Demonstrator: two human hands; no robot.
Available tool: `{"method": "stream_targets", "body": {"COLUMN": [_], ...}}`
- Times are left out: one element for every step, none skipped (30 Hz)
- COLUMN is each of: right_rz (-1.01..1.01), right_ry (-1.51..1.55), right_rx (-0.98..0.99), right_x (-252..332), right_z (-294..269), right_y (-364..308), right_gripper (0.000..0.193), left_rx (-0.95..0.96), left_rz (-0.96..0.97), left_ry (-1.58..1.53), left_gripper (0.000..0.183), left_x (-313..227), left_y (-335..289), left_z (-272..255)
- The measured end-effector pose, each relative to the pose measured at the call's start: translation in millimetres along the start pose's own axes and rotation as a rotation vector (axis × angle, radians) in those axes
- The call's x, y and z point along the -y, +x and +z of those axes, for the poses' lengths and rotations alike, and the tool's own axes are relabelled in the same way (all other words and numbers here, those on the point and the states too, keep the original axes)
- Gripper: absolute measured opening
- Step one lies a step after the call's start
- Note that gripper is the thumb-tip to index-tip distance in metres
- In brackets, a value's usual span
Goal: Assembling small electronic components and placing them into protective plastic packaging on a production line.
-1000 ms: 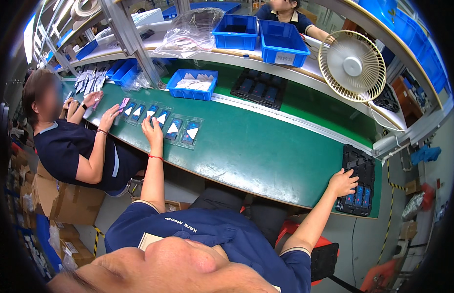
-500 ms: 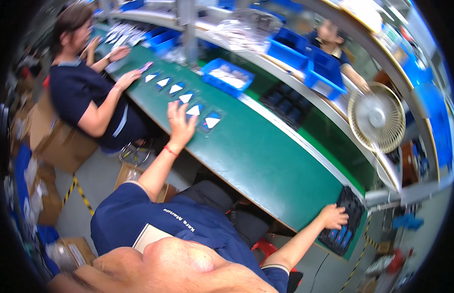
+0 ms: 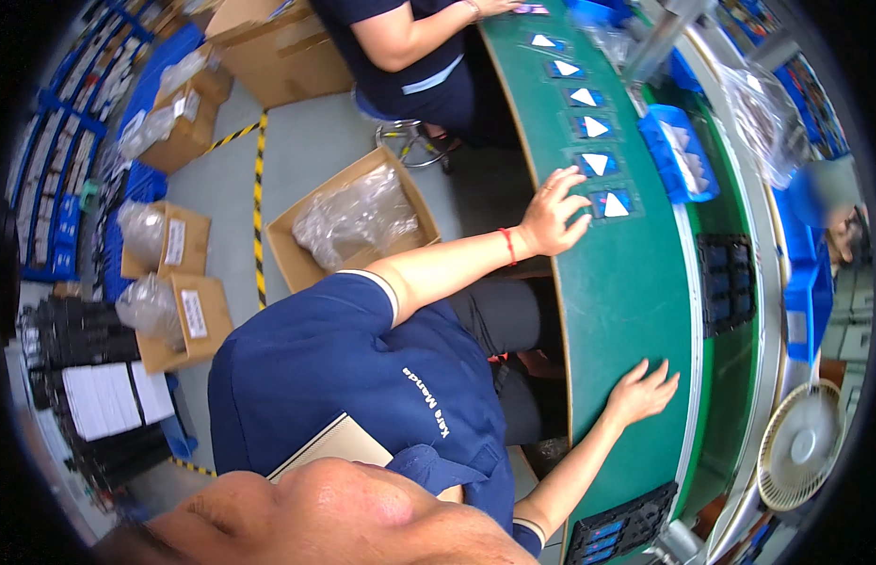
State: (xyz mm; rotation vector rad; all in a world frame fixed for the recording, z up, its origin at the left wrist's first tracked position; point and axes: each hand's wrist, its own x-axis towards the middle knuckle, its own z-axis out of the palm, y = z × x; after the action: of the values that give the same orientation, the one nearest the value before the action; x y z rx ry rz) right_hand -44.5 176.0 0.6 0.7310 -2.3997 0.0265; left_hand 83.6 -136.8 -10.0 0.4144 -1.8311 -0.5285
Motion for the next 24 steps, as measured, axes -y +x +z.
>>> {"method": "stream_targets", "body": {"right_rz": [-0.088,-0.142,-0.185,-0.194,-0.227,-0.251,-0.276,-0.293,-0.323,-0.305,-0.281,-0.271,-0.217,-0.21,-0.213,-0.193,-0.186,-0.189,-0.175,-0.155,-0.172,-0.171,-0.127,-0.127], "right_ry": [0.104,0.172,0.232,0.285,0.302,0.323,0.346,0.382,0.396,0.4,0.4,0.495,0.537,0.575,0.625,0.617,0.593,0.588,0.607,0.527,0.524,0.541,0.53,0.445], "right_rx": [-0.019,-0.034,-0.048,-0.051,-0.043,-0.081,-0.117,-0.087,-0.078,-0.046,-0.013,-0.008,0.044,0.046,0.046,0.05,0.068,0.084,0.079,0.073,0.074,0.085,0.07,0.103], "right_x": [19.1,43.1,65.7,86.4,103.2,118.1,130.1,137.1,140.8,139.0,134.9,127.6,122.5,120.8,126.0,127.0,126.5,131.8,135.4,110.7,107.8,110.6,113.2,99.5], "right_z": [5.1,3.6,-0.7,-4.2,-4.8,-5.3,-3.9,-0.5,3.6,8.5,14.5,26.9,34.3,37.8,37.1,36.1,34.5,30.6,27.1,36.1,33.0,27.2,29.8,29.0], "right_y": [13.1,27.3,38.0,47.2,55.4,61.6,66.2,69.9,70.9,70.4,70.6,72.0,72.4,73.2,73.6,73.5,74.5,75.5,78.9,78.2,80.0,80.9,77.7,73.2], "right_gripper": [0.046,0.048,0.049,0.055,0.055,0.057,0.058,0.061,0.061,0.061,0.062,0.062,0.062,0.062,0.062,0.062,0.06,0.059,0.059,0.056,0.054,0.047,0.047,0.044], "left_rx": [-0.026,-0.062,-0.078,-0.093,-0.108,-0.111,-0.105,-0.095,-0.085,-0.053,-0.017,0.032,0.107,0.196,0.288,0.304,0.35,0.374,0.426,0.448,0.457,0.576,0.528,0.683], "left_rz": [-0.005,-0.003,-0.005,-0.01,-0.016,-0.032,-0.037,-0.051,-0.066,0.008,0.084,0.119,0.111,-0.012,-0.253,-0.425,-0.641,-1.068,-1.205,-1.884,-1.851,-1.531,-1.439,-1.437], "left_ry": [0.007,0.014,0.001,0.014,0.025,0.03,0.056,0.066,0.075,0.12,0.16,0.223,0.258,0.32,0.369,0.564,0.704,0.897,1.239,0.771,0.788,1.279,1.313,0.847], "left_gripper": [0.015,0.014,0.012,0.011,0.01,0.009,0.009,0.011,0.012,0.015,0.019,0.03,0.039,0.046,0.054,0.062,0.063,0.063,0.071,0.07,0.07,0.041,0.027,0.022], "left_x": [2.4,3.1,3.5,3.1,2.8,-0.6,-0.9,-2.1,-1.5,1.9,6.6,13.8,31.9,40.2,64.0,82.5,92.8,127.7,157.0,142.9,140.0,134.7,109.0,51.2], "left_y": [-2.2,-2.8,-5.1,-7.0,-9.4,-12.1,-15.7,-20.7,-25.9,-32.2,-39.0,-45.1,-62.5,-76.9,-112.9,-145.1,-168.9,-226.9,-291.9,-249.0,-309.7,-380.1,-428.2,-316.8], "left_z": [0.5,-3.7,-2.2,-1.4,-0.7,-2.1,-3.7,-9.2,-14.9,-24.2,-39.8,-62.5,-83.2,-112.2,-139.1,-164.7,-193.5,-224.2,-271.7,-293.0,-315.4,-362.8,-378.8,-371.5]}}
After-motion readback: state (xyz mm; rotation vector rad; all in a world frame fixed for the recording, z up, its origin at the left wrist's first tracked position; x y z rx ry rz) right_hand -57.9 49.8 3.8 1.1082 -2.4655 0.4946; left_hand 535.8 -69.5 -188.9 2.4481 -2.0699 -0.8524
